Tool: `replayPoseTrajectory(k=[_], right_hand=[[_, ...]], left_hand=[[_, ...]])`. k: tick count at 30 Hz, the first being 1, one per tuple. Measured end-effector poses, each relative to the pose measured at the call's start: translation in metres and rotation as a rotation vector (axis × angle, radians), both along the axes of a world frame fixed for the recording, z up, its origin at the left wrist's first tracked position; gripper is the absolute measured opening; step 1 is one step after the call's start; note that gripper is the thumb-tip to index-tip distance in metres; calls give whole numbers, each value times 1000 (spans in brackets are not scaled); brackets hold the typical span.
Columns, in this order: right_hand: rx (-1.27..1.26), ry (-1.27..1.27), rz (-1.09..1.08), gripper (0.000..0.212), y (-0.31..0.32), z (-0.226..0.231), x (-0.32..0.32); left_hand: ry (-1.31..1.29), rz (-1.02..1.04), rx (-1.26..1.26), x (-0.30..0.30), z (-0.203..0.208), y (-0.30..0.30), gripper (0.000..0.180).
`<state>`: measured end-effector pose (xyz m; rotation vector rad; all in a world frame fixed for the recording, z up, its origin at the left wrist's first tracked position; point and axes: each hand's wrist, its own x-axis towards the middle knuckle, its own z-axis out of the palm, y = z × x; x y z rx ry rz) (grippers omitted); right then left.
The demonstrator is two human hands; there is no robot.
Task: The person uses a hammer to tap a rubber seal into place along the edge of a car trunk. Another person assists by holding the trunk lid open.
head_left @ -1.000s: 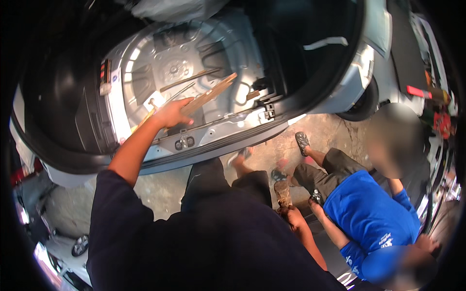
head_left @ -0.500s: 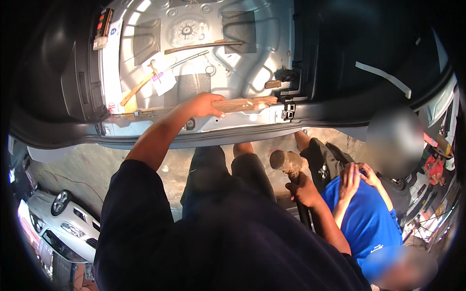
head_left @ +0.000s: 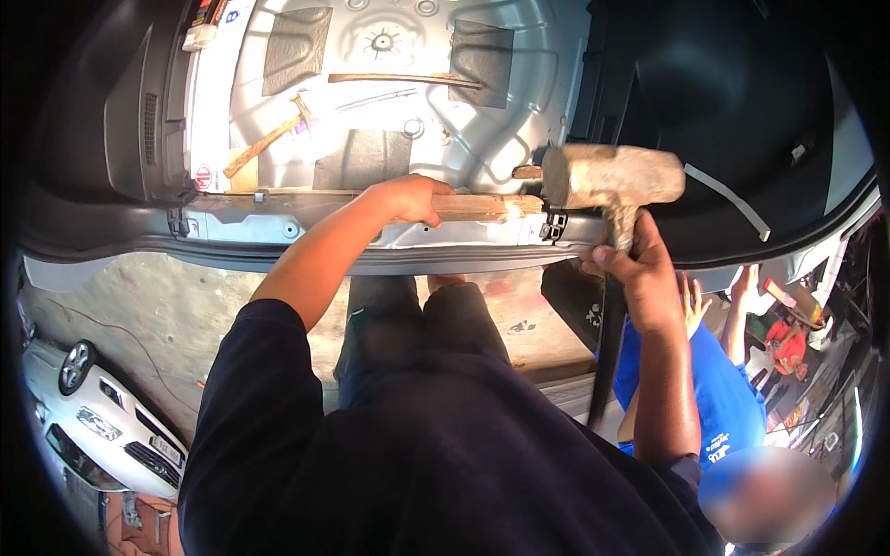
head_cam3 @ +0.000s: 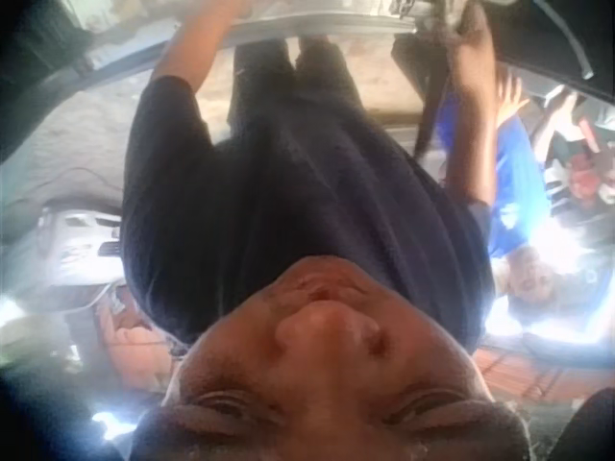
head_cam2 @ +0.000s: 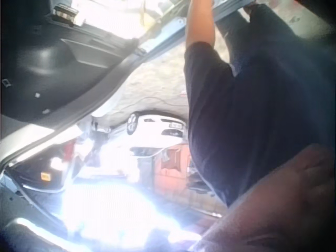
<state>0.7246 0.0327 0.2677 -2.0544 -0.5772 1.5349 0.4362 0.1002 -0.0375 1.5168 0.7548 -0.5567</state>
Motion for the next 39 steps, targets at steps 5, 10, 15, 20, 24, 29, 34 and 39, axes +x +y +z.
replayPoseTrajectory(k=[5, 10, 15, 20, 24, 29, 34, 39], right_hand=[[64, -3, 203, 32, 36, -29, -14], [-131, -521, 699, 56, 35, -133, -21], [-306, -505, 1199, 65, 77, -152, -32], [-419, -537, 1269, 62, 72, -157, -58], [-566, -395, 1109, 53, 68, -160, -63], [-573, -274, 916, 57, 49, -166, -48], [-427, -333, 818, 45, 90, -107, -58], [77, -539, 614, 33, 164, 21, -70]], left_hand=[[3, 39, -56, 0, -3, 6, 81], [-31, 51, -173, 2, -9, 13, 79], [-5, 60, -110, 0, -6, 14, 70], [15, 39, -44, 2, -7, 9, 74], [11, 45, -42, -8, -3, 17, 87], [8, 13, -53, -8, -8, 13, 91], [-15, -34, -45, -2, -7, 12, 75], [-53, 40, -82, -12, -19, 5, 68]])
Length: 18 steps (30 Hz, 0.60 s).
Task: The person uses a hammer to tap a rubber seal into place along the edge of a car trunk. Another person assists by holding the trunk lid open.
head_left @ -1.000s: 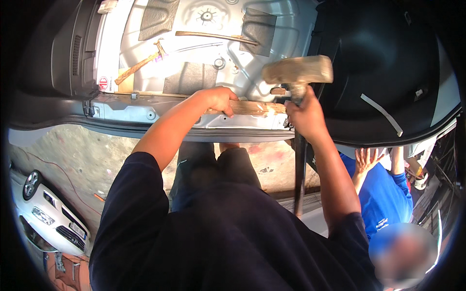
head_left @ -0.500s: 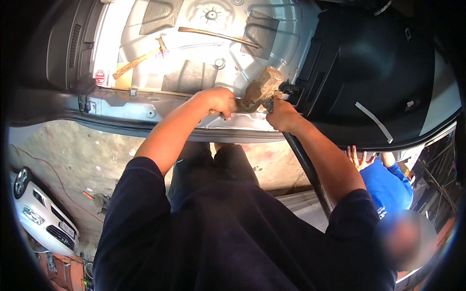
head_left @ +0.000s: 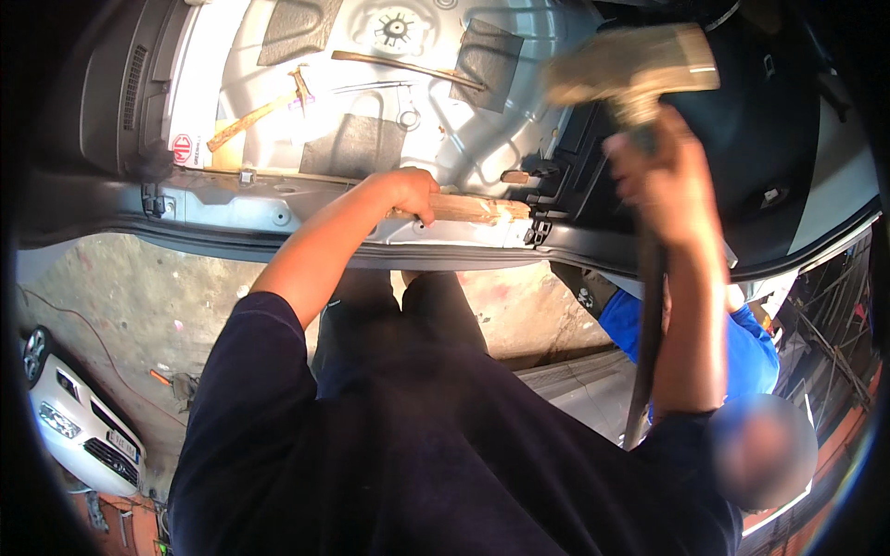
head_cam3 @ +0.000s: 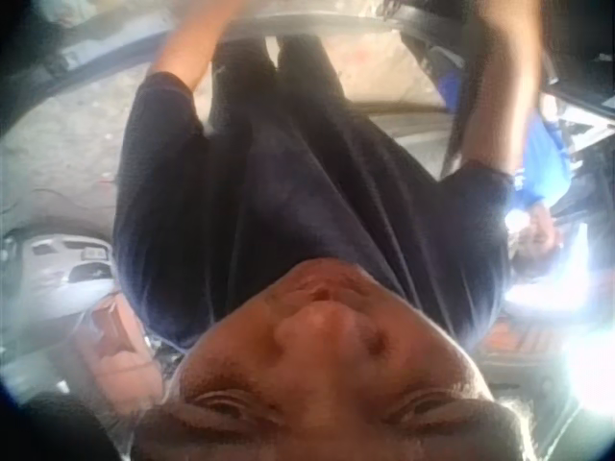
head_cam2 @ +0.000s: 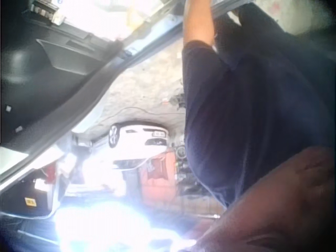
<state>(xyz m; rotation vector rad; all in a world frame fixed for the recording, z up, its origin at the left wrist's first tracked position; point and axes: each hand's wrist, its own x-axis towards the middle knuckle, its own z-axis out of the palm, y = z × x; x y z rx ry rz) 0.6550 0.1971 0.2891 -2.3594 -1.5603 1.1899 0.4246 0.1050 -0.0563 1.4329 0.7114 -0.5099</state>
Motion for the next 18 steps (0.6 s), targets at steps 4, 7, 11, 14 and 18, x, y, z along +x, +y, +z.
replayPoseTrajectory(k=[4, 7, 11, 14, 18], right_hand=[[374, -217, 82, 23, 43, 89, 10], [442, -194, 101, 25, 51, 74, 17], [174, -375, 304, 26, -53, -65, -11], [-261, -391, 247, 44, -136, -131, 1], [-342, -71, 4, 28, -61, -78, 18]], left_hand=[[-29, -67, 9, 8, 9, 9, 65], [-11, -58, 18, 2, 12, 8, 65], [-23, -85, 76, 2, 13, 7, 67], [-45, -13, 97, 9, 29, 13, 66], [-9, 27, 196, -18, 0, 23, 66]])
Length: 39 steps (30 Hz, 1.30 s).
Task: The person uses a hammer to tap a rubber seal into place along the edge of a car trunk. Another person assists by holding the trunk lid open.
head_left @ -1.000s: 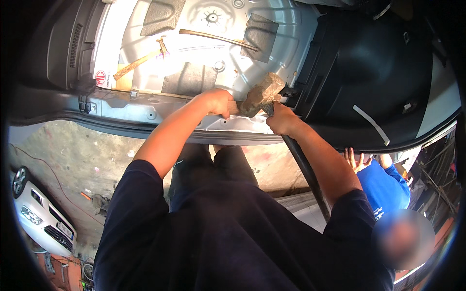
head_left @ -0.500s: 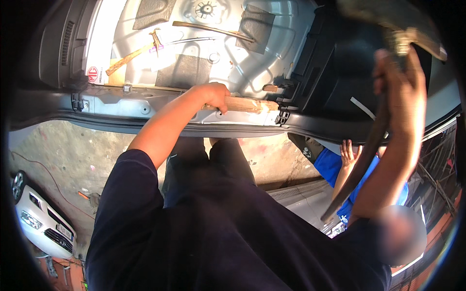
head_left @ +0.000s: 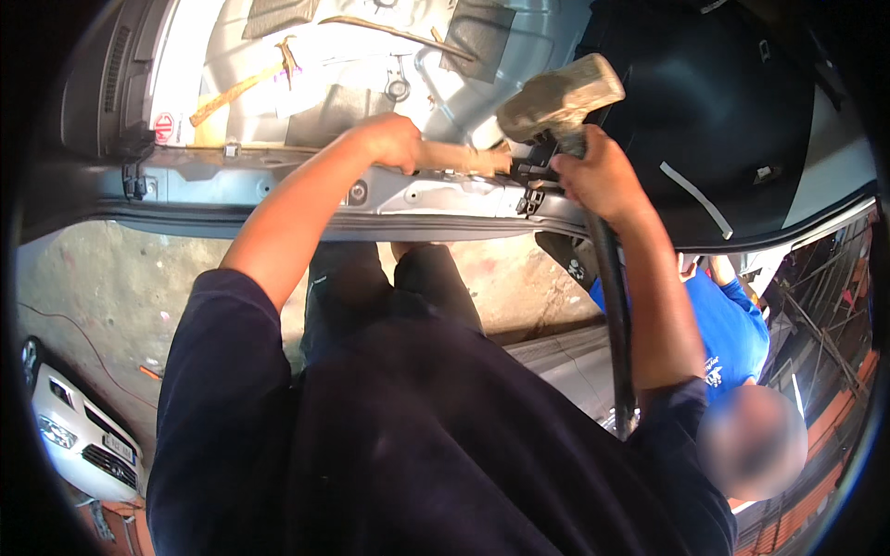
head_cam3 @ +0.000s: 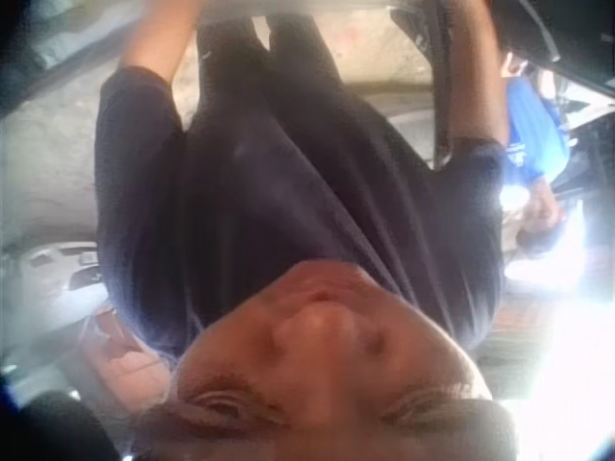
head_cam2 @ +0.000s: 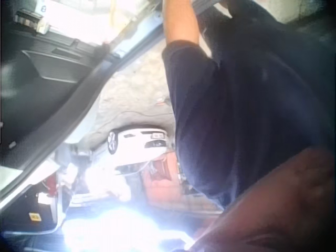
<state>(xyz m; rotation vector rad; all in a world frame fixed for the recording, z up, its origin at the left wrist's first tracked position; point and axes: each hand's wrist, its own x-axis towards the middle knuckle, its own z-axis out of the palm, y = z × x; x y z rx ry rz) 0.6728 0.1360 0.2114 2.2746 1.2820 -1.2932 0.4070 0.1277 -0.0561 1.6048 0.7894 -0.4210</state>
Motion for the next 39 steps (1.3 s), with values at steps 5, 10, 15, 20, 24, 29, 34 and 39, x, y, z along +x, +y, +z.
replayPoseTrajectory(k=[5, 10, 15, 20, 24, 29, 34, 39], right_hand=[[23, -153, -49, 35, 16, 75, -14], [100, -106, 68, 47, -33, 33, 3], [-104, -148, 283, 57, -86, -66, 1], [-90, -51, 213, 47, -29, -61, 17], [221, 4, 174, 36, 49, 35, -1], [660, -355, 151, 29, 103, 172, 23], [750, -400, 123, 28, 88, 133, 17], [81, -377, 435, 32, -67, -49, -29]], left_hand=[[-46, 289, -115, -33, 15, 53, 56], [-39, 42, -168, 1, 6, -1, 60], [-21, -21, -88, 25, -1, -32, 68], [66, -90, -177, 32, 15, -14, 72], [36, -80, -110, 21, 0, -29, 69], [11, -132, -138, 28, 8, -14, 66], [42, -107, -129, 26, 15, -16, 59], [37, -196, -136, 35, 7, -16, 60]])
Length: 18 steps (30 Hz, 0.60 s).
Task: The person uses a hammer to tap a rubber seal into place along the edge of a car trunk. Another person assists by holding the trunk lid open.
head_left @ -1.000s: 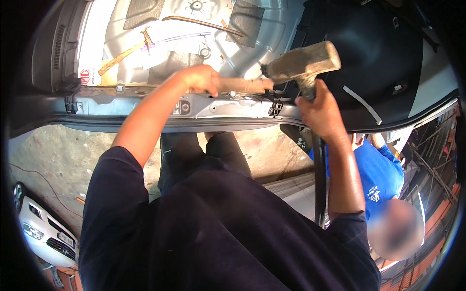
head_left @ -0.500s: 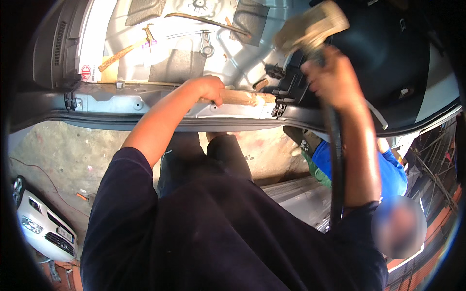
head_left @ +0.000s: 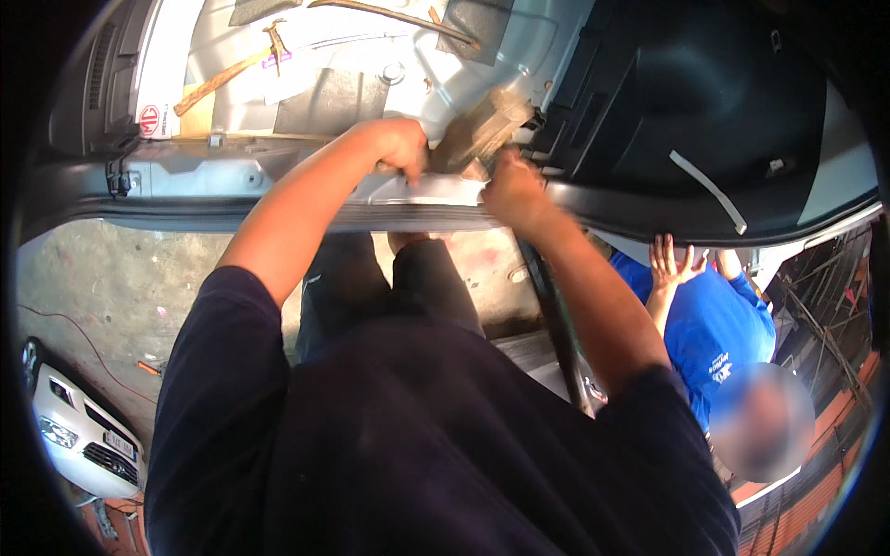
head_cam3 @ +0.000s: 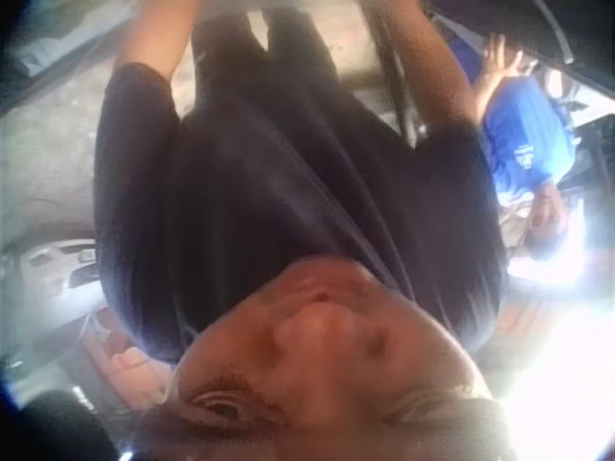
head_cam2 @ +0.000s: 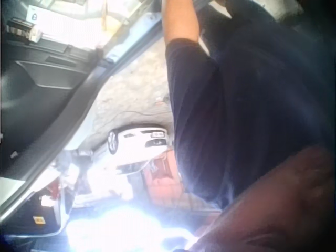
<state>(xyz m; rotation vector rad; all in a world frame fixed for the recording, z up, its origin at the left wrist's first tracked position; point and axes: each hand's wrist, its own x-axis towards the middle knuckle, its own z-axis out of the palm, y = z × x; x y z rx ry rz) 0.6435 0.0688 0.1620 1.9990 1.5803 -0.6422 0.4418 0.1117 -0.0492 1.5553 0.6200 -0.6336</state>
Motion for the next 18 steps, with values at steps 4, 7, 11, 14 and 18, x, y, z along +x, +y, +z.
replayPoseTrajectory(k=[4, 7, 11, 14, 18], right_hand=[[-80, 333, -269, 34, 81, 51, 31], [63, 310, -284, 32, 105, 123, 33], [209, 294, -402, 37, 86, 155, 24], [229, 295, -298, 43, 57, 117, 34], [-15, 210, -274, 52, 16, 40, 27]], left_hand=[[-34, 68, 230, -35, -21, 15, 66], [-53, 471, -33, -88, -8, 72, 70], [-50, 443, -96, -69, 26, 80, 71], [-49, 259, 28, -31, 18, 33, 67], [3, 224, 42, -19, -2, -20, 66]])
